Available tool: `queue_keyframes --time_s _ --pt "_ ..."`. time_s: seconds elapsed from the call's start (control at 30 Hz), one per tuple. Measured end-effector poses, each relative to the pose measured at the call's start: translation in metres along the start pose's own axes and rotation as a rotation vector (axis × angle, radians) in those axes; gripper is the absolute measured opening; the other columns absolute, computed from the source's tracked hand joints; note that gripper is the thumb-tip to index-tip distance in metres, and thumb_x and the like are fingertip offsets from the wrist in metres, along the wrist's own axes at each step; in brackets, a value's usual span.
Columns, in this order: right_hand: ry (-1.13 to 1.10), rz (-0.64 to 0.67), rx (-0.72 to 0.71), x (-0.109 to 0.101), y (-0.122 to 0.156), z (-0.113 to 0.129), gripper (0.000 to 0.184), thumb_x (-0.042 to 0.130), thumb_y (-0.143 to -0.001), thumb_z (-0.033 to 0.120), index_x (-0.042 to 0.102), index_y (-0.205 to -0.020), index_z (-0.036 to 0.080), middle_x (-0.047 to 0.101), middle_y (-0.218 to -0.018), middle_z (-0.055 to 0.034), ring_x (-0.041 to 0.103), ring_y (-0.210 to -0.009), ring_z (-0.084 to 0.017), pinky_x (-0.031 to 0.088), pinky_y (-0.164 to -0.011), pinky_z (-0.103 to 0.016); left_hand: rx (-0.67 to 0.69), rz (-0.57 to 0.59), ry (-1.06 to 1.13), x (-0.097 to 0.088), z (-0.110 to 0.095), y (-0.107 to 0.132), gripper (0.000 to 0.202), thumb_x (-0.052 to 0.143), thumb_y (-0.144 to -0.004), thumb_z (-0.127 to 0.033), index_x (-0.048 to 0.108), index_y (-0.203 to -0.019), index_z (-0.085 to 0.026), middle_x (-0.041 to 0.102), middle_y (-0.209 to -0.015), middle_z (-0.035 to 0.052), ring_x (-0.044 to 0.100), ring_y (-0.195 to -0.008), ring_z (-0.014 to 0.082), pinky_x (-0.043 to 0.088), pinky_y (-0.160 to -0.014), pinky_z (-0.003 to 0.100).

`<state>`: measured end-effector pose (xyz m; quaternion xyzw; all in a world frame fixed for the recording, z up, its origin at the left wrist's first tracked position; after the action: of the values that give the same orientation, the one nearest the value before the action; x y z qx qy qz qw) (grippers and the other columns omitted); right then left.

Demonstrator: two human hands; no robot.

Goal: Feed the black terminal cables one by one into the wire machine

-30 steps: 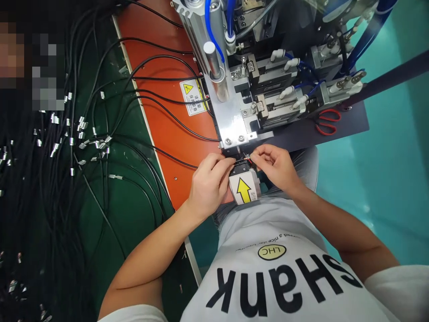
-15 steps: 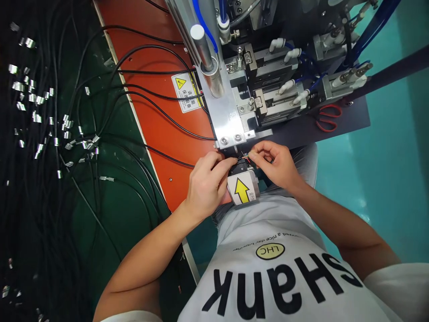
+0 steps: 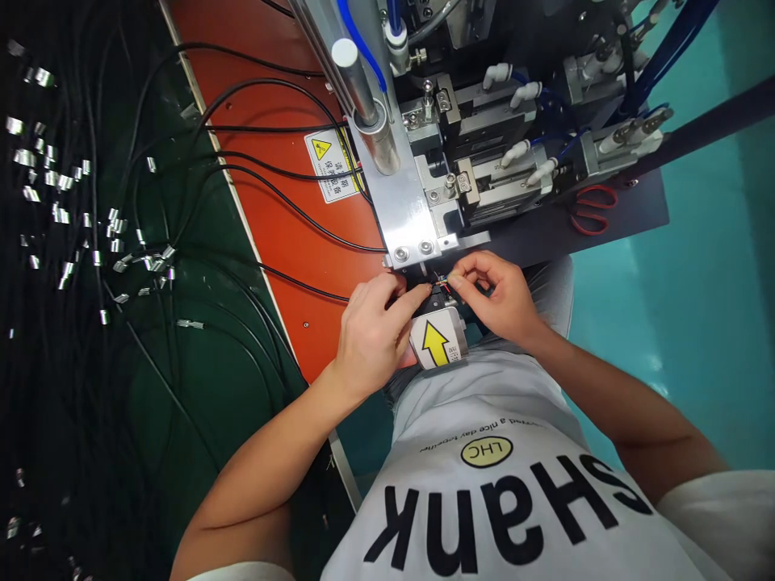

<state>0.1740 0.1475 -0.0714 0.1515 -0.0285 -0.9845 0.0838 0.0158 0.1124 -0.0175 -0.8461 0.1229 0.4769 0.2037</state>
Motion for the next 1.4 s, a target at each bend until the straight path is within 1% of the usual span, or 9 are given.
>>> queue_keyframes --time_s 0.4,0.57,0.7,0.8,0.97,1.1,1.17,1.27,1.4 --pt "0.282 0.007 0.025 -0.003 0.001 0.018 0.004 0.061 -0.087 0.019 0.064 -0.084 0.019 0.067 -0.082 -0.0034 0.059 -0.065 -0.014 0.044 -0.060 -0.029 0.039 0.021 -0.134 0.005 -0.006 0.000 0.032 0.048 -0.094 -0.020 0.065 -0.121 -0.022 0.057 -0.094 0.0092 0.053 -0.087 0.0216 0.037 -0.069 0.033" --pt "0.057 0.047 0.143 -0.001 0.002 -0.002 0.011 0.062 -0.090 0.030 0.064 -0.086 0.020 0.065 -0.071 -0.0011 0.059 -0.058 -0.014 0.046 -0.056 -0.028 -0.020 0.055 -0.149 0.006 -0.002 0.000 0.032 0.050 -0.094 -0.022 0.066 -0.121 -0.026 0.057 -0.095 0.0090 0.052 -0.081 0.0203 0.035 -0.068 0.032" --pt "0.054 -0.051 0.059 -0.008 0.003 0.008 0.010 0.066 -0.087 0.031 0.067 -0.086 0.021 0.067 -0.084 -0.0024 0.058 -0.064 -0.013 0.047 -0.063 -0.030 -0.017 0.060 -0.139 0.004 -0.002 -0.001 0.032 0.049 -0.095 -0.020 0.067 -0.120 -0.025 0.057 -0.096 0.0098 0.052 -0.082 0.0203 0.036 -0.067 0.032" --pt "0.079 -0.072 0.016 -0.004 0.003 0.014 0.010 0.067 -0.086 0.029 0.065 -0.081 0.020 0.064 -0.082 -0.0022 0.054 -0.063 -0.012 0.046 -0.062 -0.029 -0.029 0.064 -0.123 0.005 -0.001 -0.001 0.033 0.048 -0.095 -0.020 0.066 -0.122 -0.025 0.057 -0.097 0.0101 0.052 -0.084 0.0208 0.037 -0.068 0.032" --pt "-0.167 0.018 0.255 0.015 0.003 -0.020 0.018 0.065 -0.089 0.037 0.060 -0.083 0.020 0.054 -0.063 0.0030 0.048 -0.050 -0.010 0.038 -0.046 -0.024 -0.035 0.064 -0.076 0.005 -0.001 -0.001 0.033 0.046 -0.095 -0.018 0.066 -0.121 -0.024 0.055 -0.096 0.0090 0.052 -0.085 0.0204 0.038 -0.070 0.031" --pt "-0.314 0.058 0.394 0.020 0.008 -0.039 0.024 0.069 -0.085 0.040 0.060 -0.081 0.018 0.055 -0.064 0.0038 0.048 -0.046 -0.008 0.038 -0.045 -0.023 -0.015 0.065 -0.070 0.004 -0.003 -0.001 0.032 0.044 -0.096 -0.019 0.065 -0.121 -0.022 0.055 -0.096 0.0089 0.053 -0.087 0.0200 0.041 -0.071 0.031" --pt "-0.271 0.010 0.363 0.011 0.011 -0.035 0.023 0.067 -0.087 0.041 0.061 -0.083 0.019 0.055 -0.064 0.0038 0.048 -0.046 -0.008 0.039 -0.045 -0.024 -0.020 0.075 -0.045 0.004 -0.003 -0.001 0.033 0.042 -0.096 -0.018 0.063 -0.121 -0.020 0.056 -0.097 0.0097 0.054 -0.088 0.0205 0.043 -0.072 0.032" --pt "-0.072 -0.127 0.165 -0.007 0.017 -0.010 0.015 0.067 -0.087 0.037 0.064 -0.086 0.022 0.060 -0.074 0.0011 0.053 -0.055 -0.010 0.043 -0.052 -0.026 -0.036 0.072 -0.019 0.005 -0.001 0.000 0.032 0.042 -0.096 -0.017 0.062 -0.121 -0.018 0.058 -0.097 0.0102 0.055 -0.089 0.0214 0.046 -0.074 0.033" --pt "0.114 -0.130 -0.041 -0.005 0.022 0.017 0.007 0.070 -0.085 0.028 0.066 -0.084 0.023 0.063 -0.086 -0.0017 0.057 -0.063 -0.012 0.048 -0.063 -0.030 -0.069 0.054 0.036 0.005 0.002 0.001 0.027 0.044 -0.097 -0.017 0.060 -0.118 -0.018 0.061 -0.100 0.0096 0.058 -0.092 0.0206 0.048 -0.077 0.033"
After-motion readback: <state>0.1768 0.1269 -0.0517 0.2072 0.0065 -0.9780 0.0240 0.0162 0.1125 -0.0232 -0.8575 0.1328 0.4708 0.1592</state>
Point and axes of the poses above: each hand's wrist, its own y-axis away from the middle knuckle, its own x-axis out of the palm, z = x × y, the point moved 9 cm from there along -y, towards the middle knuckle
